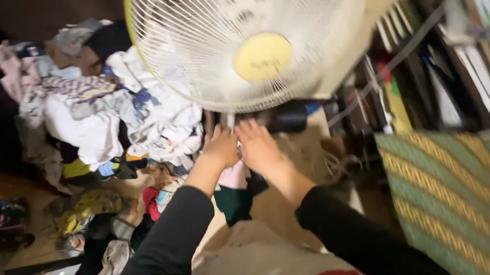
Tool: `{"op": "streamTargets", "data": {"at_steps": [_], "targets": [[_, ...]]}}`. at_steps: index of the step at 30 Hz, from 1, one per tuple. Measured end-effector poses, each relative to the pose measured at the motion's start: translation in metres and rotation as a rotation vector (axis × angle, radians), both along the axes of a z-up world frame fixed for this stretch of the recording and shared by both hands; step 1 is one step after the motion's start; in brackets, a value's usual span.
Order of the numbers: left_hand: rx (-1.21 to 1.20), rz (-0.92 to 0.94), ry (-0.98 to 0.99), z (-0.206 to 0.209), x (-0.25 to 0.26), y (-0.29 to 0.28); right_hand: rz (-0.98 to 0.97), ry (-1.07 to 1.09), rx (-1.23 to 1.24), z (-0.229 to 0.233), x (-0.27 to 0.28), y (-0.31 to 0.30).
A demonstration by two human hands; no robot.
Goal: Ironing and folding children's clothing on an ironing board.
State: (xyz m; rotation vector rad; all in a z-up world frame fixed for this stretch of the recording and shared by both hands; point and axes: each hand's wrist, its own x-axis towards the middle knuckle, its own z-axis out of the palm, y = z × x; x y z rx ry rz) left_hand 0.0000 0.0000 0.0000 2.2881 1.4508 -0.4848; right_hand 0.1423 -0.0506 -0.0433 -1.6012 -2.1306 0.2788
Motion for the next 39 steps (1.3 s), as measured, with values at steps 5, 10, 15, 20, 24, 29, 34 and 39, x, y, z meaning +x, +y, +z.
{"op": "streamTargets", "data": {"at_steps": [5, 10, 15, 20, 24, 29, 34, 39], "targets": [[-0.066, 0.244, 0.09, -0.008, -0.055, 0.031, 0.227, 0.064, -0.171, -0.007, -0.049, 0.052], [-0.05, 0.439, 0.119, -0.028, -0.125, 0.049, 0.373, 0.061, -0.141, -0.028, -0.118, 0.097], [-0.028, 0.53, 0.106, -0.038, -0.184, 0.087, 0.426, 0.165, -0.195, -0.033, -0.18, 0.145], [-0.062, 0.528, 0.094, -0.067, -0.244, 0.173, 0.303, 0.236, -0.218, -0.04, -0.237, 0.205], [-0.153, 0.519, 0.105, -0.084, -0.277, 0.244, 0.08, 0.365, -0.327, -0.061, -0.288, 0.246], [-0.177, 0.491, 0.141, -0.078, -0.316, 0.326, -0.078, 0.494, -0.231, -0.09, -0.351, 0.311], [-0.033, 0.501, 0.194, -0.102, -0.372, 0.412, -0.229, 0.549, -0.318, -0.084, -0.384, 0.379], [0.298, 0.572, 0.119, -0.119, -0.41, 0.491, -0.236, 0.625, -0.165, -0.092, -0.409, 0.446]]}}
